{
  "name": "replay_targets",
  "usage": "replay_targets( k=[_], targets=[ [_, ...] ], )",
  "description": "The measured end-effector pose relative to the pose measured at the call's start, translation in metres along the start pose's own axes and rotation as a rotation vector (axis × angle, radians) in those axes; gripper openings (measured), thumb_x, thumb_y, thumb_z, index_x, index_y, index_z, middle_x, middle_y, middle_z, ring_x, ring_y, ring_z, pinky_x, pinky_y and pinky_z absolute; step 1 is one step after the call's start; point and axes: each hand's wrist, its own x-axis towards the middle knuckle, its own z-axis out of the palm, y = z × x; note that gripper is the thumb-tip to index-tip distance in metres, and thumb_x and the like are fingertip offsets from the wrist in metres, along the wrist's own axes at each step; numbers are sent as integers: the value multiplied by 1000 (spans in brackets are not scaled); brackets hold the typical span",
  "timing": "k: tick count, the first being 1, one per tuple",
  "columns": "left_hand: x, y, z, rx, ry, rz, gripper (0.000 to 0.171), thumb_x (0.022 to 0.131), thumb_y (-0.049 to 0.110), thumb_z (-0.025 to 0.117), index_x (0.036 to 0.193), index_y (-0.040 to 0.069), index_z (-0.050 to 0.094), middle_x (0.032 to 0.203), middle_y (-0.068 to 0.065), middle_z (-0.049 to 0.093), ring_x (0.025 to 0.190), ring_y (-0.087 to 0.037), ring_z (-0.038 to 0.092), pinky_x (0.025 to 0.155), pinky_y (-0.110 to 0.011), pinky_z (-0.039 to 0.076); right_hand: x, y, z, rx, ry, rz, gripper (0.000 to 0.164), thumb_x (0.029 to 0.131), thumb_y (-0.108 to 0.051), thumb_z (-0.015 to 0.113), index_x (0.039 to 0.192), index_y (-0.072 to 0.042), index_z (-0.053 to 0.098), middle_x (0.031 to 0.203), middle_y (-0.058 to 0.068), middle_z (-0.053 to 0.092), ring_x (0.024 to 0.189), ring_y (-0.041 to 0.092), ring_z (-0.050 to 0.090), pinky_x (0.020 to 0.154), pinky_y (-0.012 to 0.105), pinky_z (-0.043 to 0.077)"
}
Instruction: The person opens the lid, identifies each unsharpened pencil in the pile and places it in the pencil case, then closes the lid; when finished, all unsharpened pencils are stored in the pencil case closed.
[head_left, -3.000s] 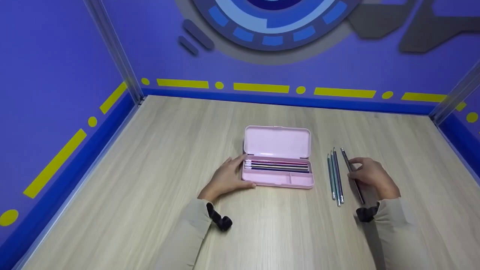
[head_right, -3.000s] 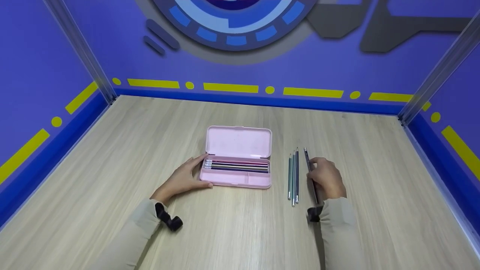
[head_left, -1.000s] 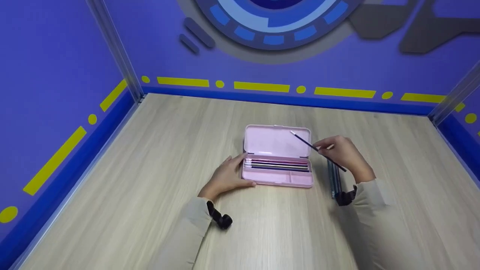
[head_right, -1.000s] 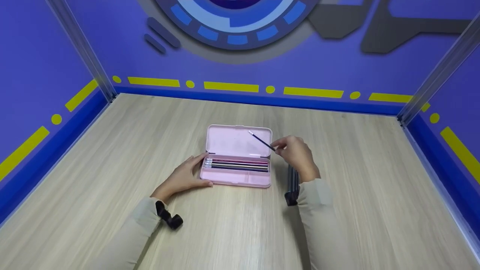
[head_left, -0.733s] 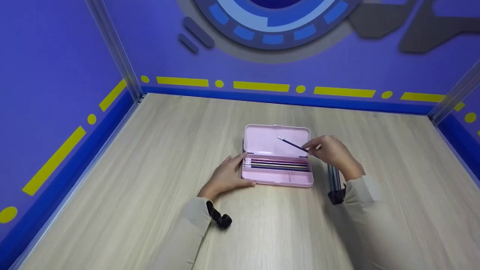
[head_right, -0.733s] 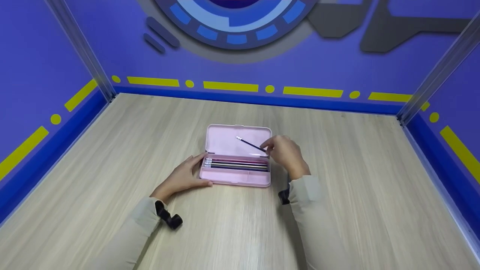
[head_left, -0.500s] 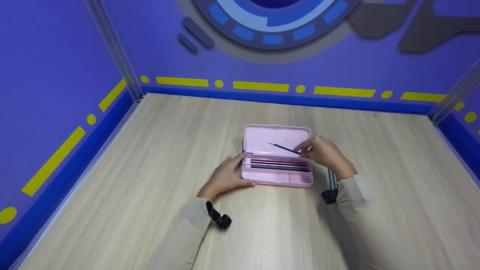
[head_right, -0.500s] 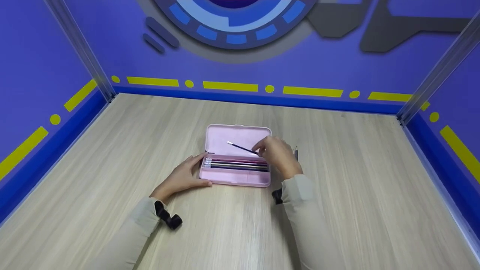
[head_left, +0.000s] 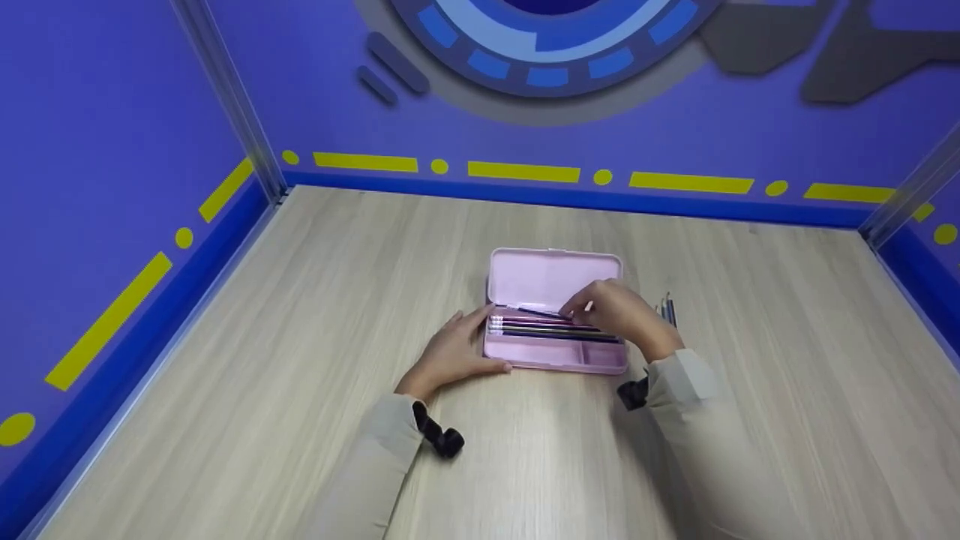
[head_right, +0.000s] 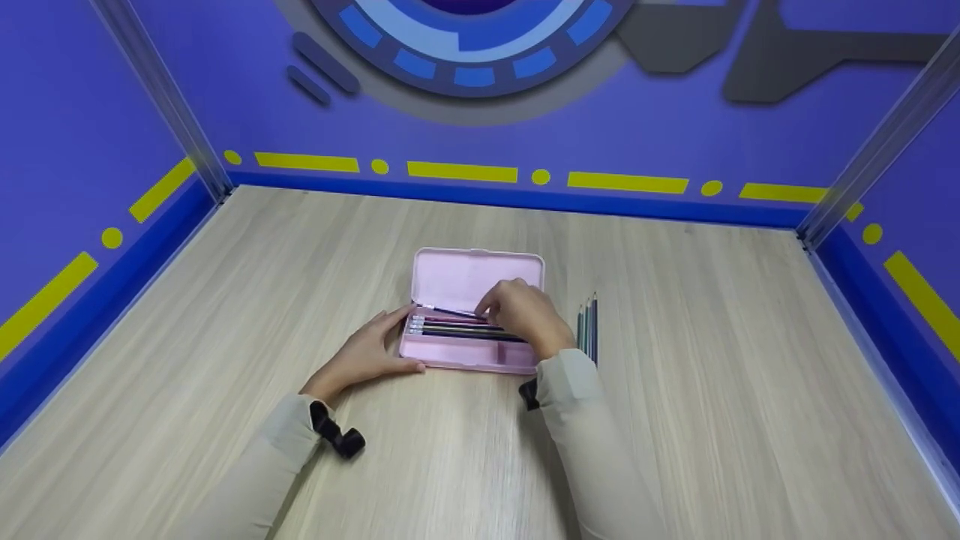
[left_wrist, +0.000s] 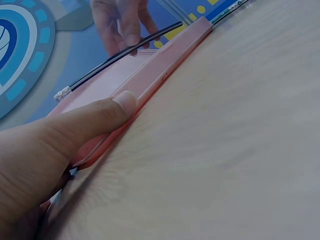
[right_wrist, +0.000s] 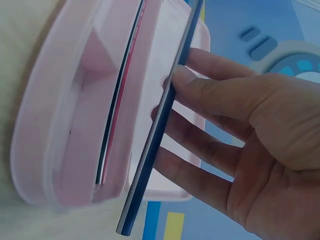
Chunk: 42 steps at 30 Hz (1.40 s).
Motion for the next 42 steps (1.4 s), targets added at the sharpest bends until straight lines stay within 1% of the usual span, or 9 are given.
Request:
replay_targets(
  k=[5,9,12,18,23,29,35,38,42],
  targets=[
    [0,0,0,5,-3,-8,101,65,53,83,149,24,36,151,-4,41,142,-40,29,120,-50,21,3,-6,4,-12,-17,-37,24,84,6,65,99,-7,77,100,10,75,100,28,69,91,45,56],
    [-1,0,0,2,-9,-28,102,64,54,83,149,25,35,152,-3,40,142,-42,26,119,-53,22,4,-11,7,-7,-45,-6,24,85,4,66,101,-10,77,103,9,74,102,27,68,94,44,55],
    [0,1,0,-1,-7,-30,103,63,54,83,149,25,35,152,-2,40,142,-42,26,119,-53,21,4,-13,8,-9,-51,-5,24,85,3,66,100,-10,77,104,9,74,101,27,68,94,45,54],
    [1,0,0,2,9,1,100,64,52,83,148,24,37,151,-1,42,142,-40,29,119,-50,23,5,-14,11,-16,-44,16,26,85,4,65,101,-12,77,103,7,74,101,26,67,98,47,51],
    [2,-1,1,2,6,-3,99,65,52,83,148,24,37,151,-1,42,142,-40,29,119,-51,23,4,-14,12,-12,-60,43,28,85,4,64,104,-12,76,106,7,74,103,26,66,100,48,50],
    [1,0,1,-7,4,-17,100,64,52,83,149,26,37,152,0,40,142,-42,27,118,-54,22,3,-14,11,-11,-54,40,26,86,1,65,108,-10,75,105,9,73,91,23,63,95,46,53],
    [0,0,0,-13,5,-11,99,64,52,84,148,26,38,152,-1,41,142,-44,27,118,-56,23,2,-11,12,-4,-42,43,24,88,-5,66,111,-9,73,105,9,73,93,22,66,91,43,56],
    [0,0,0,-8,6,-6,99,64,53,83,148,26,38,151,-1,41,142,-42,28,119,-54,22,2,-10,12,-1,-18,39,24,90,-8,64,113,-7,72,104,10,73,91,22,66,87,41,58],
    [0,0,1,-7,-1,-16,100,64,54,83,148,26,37,152,0,41,142,-43,27,118,-55,23,2,-6,11,2,40,3,25,92,-10,62,115,-2,70,103,13,72,90,23,67,84,40,58]
  ],
)
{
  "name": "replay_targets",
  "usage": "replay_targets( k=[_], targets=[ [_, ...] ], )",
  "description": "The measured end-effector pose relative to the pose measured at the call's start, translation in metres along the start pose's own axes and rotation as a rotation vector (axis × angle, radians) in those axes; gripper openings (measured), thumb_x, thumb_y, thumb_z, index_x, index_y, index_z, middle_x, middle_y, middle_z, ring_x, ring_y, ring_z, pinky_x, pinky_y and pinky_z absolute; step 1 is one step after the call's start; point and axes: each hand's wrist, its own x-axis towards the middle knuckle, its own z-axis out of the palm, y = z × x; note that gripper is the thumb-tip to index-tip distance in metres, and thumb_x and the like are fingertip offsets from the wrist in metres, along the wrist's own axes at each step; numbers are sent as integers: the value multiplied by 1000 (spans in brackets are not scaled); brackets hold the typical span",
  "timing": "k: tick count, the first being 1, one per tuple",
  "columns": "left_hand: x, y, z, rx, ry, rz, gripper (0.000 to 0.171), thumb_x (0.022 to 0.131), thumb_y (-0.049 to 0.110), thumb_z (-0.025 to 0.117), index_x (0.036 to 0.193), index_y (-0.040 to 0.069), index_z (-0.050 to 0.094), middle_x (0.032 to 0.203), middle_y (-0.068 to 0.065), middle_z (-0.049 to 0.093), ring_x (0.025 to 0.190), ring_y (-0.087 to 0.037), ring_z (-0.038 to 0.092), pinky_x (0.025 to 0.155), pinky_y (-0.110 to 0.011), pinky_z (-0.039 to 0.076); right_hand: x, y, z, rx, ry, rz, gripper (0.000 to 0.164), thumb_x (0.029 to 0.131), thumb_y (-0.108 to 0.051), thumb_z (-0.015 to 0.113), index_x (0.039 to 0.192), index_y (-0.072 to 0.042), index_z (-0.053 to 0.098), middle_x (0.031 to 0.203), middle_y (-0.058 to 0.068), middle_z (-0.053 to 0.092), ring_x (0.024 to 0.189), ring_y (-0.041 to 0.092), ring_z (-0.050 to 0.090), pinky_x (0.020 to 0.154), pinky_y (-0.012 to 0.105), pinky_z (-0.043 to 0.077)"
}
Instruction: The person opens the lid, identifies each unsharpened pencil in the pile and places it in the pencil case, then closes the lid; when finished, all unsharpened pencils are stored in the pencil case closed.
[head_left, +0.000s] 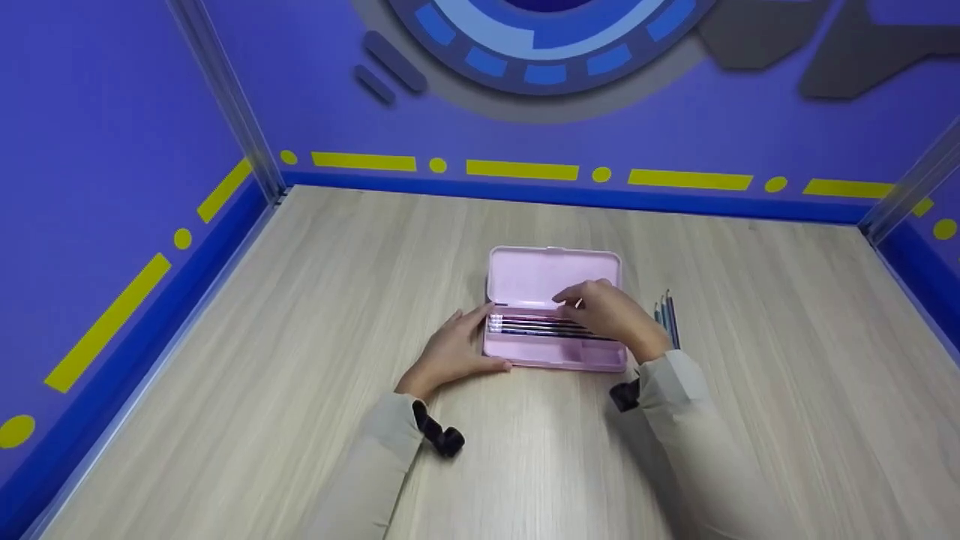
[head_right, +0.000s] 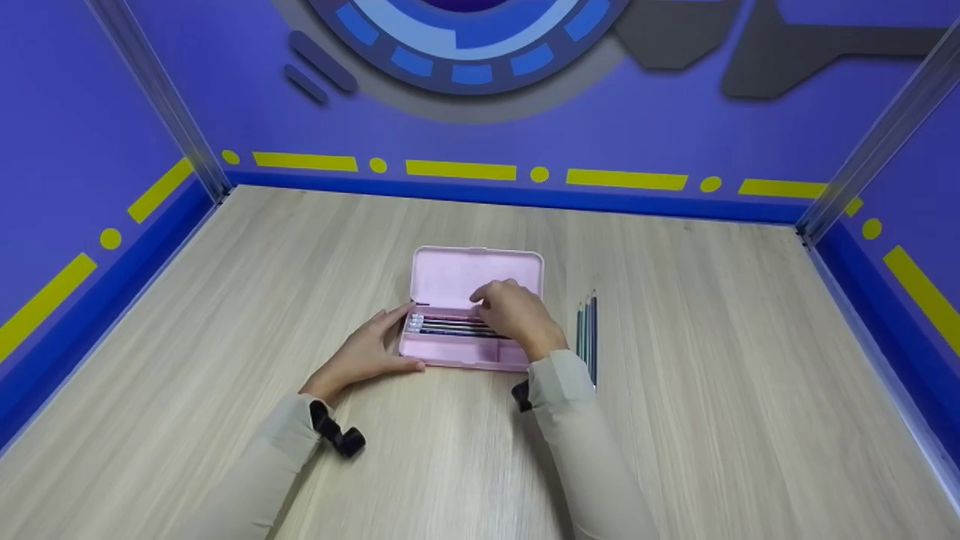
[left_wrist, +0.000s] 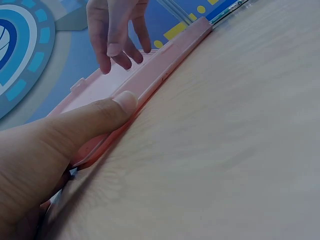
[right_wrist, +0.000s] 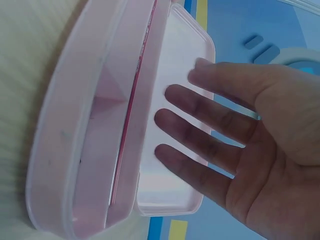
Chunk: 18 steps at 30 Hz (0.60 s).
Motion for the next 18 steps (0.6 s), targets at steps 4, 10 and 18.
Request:
replay_targets(
  k=[4,10,18],
  targets=[
    [0,0,-1,5,-2,-7,100,64,54,83,148,26,37,152,-2,41,141,-46,27,116,-57,26,1,4,-4,26,36,17,31,95,-15,59,122,-1,65,113,15,70,101,27,67,92,43,55],
    [1,1,-1,13,7,13,100,64,53,83,148,23,38,151,-3,43,141,-44,29,117,-54,25,5,14,-15,57,53,88,42,100,-24,51,135,-2,54,136,19,56,127,35,52,108,51,42],
    [0,0,0,9,-1,-12,101,64,54,83,149,26,36,152,-1,40,141,-46,27,117,-57,25,9,26,-24,34,61,129,53,103,-30,43,150,-7,33,156,17,30,145,35,24,119,53,22]
  ],
)
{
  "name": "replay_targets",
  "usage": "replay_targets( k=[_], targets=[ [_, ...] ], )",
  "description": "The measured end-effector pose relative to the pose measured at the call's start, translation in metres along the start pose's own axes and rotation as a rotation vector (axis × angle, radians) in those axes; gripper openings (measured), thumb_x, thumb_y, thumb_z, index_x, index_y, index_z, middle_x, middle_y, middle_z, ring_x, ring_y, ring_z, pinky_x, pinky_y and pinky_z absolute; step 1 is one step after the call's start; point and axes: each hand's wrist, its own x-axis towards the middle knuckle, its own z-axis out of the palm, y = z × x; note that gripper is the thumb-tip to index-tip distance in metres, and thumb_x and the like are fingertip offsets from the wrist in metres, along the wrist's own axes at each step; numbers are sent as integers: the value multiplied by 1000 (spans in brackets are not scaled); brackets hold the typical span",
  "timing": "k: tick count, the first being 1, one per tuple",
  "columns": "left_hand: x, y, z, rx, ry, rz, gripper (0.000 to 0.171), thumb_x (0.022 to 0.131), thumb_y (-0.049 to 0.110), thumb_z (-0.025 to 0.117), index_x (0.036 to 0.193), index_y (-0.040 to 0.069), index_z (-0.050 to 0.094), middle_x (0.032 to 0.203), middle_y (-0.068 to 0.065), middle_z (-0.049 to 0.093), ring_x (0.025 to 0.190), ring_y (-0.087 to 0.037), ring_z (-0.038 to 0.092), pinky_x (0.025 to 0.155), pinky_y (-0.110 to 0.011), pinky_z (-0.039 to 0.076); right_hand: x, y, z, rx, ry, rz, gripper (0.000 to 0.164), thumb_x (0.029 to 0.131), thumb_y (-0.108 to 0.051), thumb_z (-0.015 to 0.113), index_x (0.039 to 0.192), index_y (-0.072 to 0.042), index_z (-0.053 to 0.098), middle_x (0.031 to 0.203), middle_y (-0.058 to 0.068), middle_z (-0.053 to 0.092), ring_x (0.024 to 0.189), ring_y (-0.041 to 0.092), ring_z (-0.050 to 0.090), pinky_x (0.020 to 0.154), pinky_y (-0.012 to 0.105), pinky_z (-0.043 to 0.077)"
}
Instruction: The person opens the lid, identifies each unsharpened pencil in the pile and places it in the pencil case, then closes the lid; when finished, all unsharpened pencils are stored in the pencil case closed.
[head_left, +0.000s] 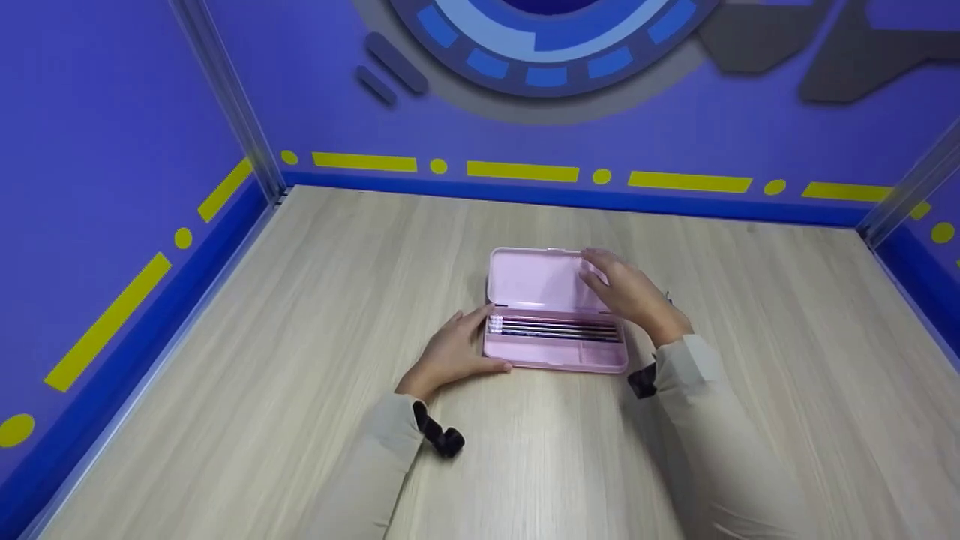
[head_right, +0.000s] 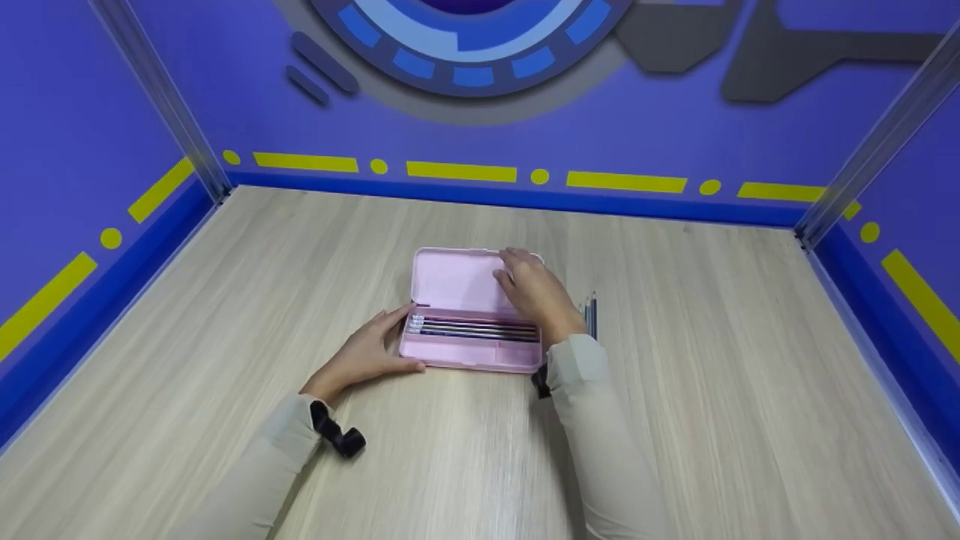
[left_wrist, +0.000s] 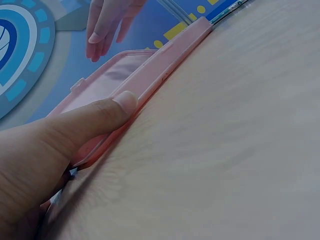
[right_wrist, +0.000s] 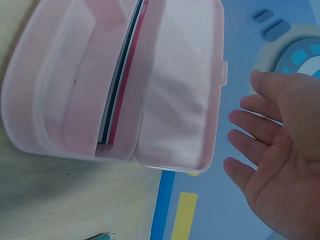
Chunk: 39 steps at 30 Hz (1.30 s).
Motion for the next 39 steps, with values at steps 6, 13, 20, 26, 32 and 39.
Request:
replay_targets(
  k=[6,13,20,26,32,39],
  targets=[
    [0,0,0,0,0,5,102,64,55,83,149,24,36,153,-2,39,141,-46,26,117,-57,24,5,7,0,-52,-27,-14,59,104,-32,38,153,-3,20,161,17,14,149,35,7,122,52,9],
    [-1,1,0,-9,0,13,101,64,54,83,149,25,36,153,-2,39,142,-43,27,118,-55,22,7,9,1,-85,-52,-5,61,104,-33,38,153,-4,16,160,18,12,149,36,0,121,54,5],
    [0,1,-1,13,5,55,99,65,51,83,148,21,38,150,-3,44,141,-31,35,122,-42,18,4,7,-1,-75,-49,12,59,103,-33,41,151,-4,25,158,19,22,149,36,7,121,54,9],
    [-1,0,-1,23,4,39,99,65,53,82,148,21,38,151,-4,43,142,-36,32,121,-46,21,-1,4,-3,-83,-14,-28,57,103,-32,42,150,-3,30,156,20,28,146,38,18,120,54,16],
    [0,0,0,29,4,17,100,64,54,82,148,24,37,150,-5,43,140,-42,31,118,-52,25,-8,2,-4,-118,45,-73,55,102,-30,44,148,-1,34,152,21,34,143,39,27,118,54,23],
    [0,1,0,10,0,-10,104,63,54,83,150,23,34,152,-8,40,142,-43,27,119,-54,23,-18,1,-5,-127,144,-142,51,101,-29,48,142,1,42,145,21,43,136,38,38,114,53,33]
  ],
)
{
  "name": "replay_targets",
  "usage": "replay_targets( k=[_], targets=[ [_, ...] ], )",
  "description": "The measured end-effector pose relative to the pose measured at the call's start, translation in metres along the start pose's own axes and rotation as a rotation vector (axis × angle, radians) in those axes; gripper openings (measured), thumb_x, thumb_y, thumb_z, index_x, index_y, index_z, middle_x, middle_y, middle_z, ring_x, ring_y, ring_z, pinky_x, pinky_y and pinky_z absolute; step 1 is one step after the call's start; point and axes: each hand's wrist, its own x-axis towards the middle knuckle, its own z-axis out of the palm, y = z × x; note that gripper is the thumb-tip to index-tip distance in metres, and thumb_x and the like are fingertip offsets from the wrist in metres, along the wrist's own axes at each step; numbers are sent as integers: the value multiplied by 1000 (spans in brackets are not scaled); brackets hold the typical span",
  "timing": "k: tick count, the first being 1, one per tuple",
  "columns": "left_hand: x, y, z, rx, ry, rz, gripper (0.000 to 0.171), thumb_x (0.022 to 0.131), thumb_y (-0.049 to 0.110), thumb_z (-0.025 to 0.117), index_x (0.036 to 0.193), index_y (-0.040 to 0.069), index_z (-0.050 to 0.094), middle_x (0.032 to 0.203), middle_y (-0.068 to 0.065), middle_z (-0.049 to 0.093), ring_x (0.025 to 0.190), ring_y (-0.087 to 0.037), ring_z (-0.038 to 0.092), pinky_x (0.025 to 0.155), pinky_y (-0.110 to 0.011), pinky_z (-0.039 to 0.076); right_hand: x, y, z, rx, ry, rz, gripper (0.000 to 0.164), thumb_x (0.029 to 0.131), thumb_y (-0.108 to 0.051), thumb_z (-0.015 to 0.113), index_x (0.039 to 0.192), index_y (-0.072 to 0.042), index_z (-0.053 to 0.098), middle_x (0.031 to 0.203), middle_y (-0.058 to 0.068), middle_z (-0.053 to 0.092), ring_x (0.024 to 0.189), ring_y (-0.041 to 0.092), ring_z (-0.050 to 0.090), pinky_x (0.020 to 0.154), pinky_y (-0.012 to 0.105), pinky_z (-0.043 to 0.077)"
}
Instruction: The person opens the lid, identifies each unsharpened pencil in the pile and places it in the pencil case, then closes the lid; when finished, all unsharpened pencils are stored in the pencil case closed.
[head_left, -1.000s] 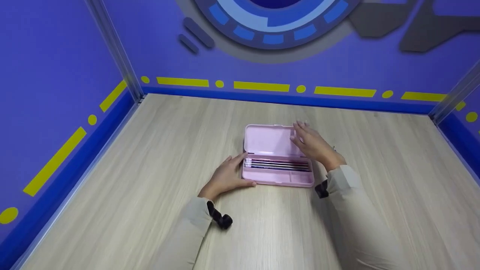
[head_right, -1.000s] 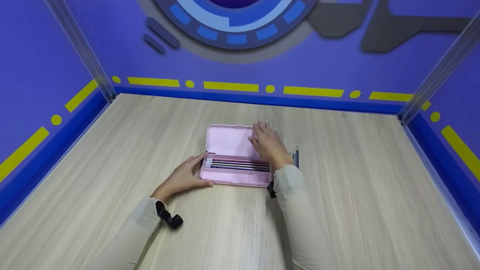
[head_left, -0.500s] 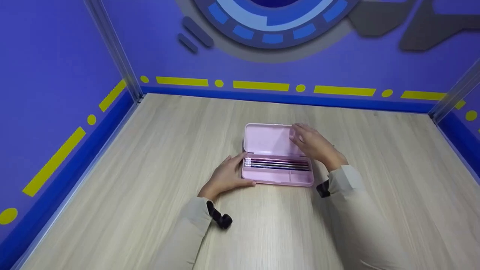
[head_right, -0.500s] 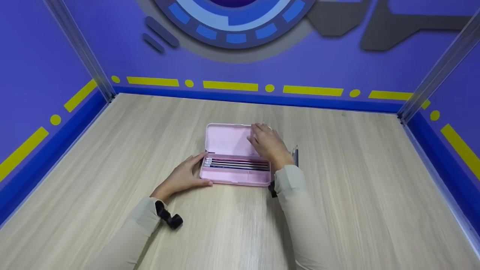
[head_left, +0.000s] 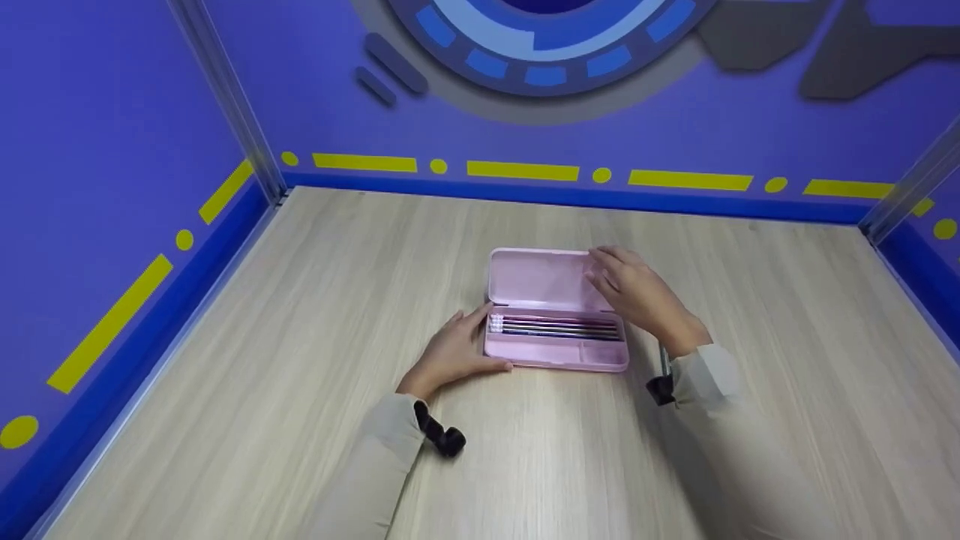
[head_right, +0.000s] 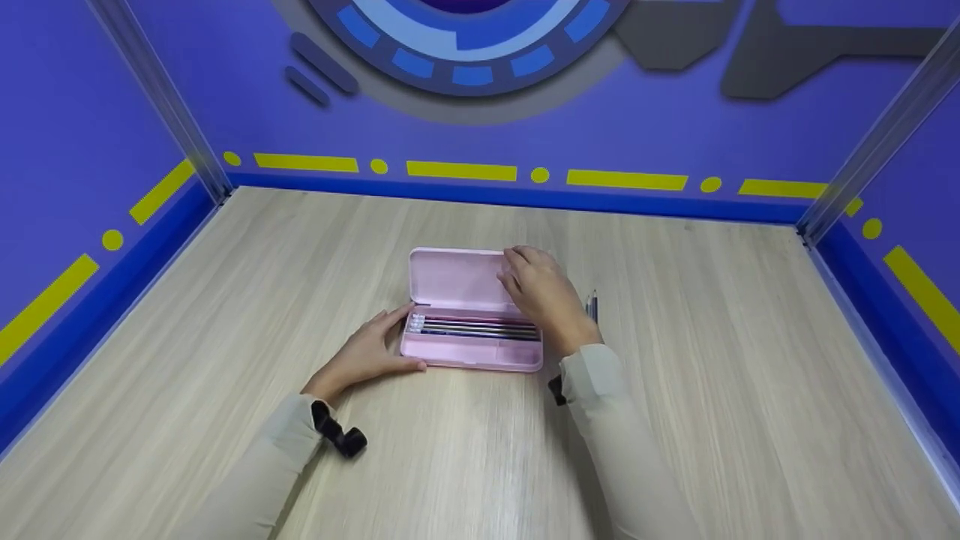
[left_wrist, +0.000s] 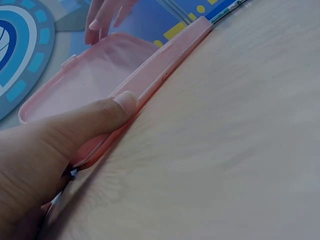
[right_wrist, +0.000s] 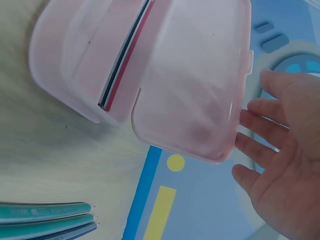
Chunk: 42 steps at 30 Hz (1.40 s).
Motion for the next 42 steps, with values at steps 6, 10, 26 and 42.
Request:
replay_targets(
  k=[6,10,26,42],
  targets=[
    [-1,2,0,-9,-8,-43,111,63,55,83,153,22,27,154,-10,36,143,-44,23,117,-58,24,-10,-3,2,-12,80,-48,45,100,-27,51,137,-2,50,134,17,48,124,33,50,107,50,43],
    [-1,1,0,-5,-5,-33,112,63,54,84,153,20,26,156,-6,33,143,-44,23,118,-56,23,-16,-6,4,-20,99,-62,41,100,-26,52,134,-4,54,128,15,49,115,30,55,102,48,48],
    [0,0,1,19,17,21,119,62,52,85,153,10,23,153,-11,38,142,-41,28,121,-48,21,-43,-4,10,72,34,-84,28,100,-29,51,120,-11,62,116,9,68,109,27,64,95,48,53],
    [-2,0,0,-16,6,-24,119,61,52,86,153,11,23,153,-12,36,143,-43,24,118,-52,25,-69,0,26,-22,-101,-151,41,93,-24,63,133,-17,59,140,10,54,131,31,49,106,49,43]
  ],
)
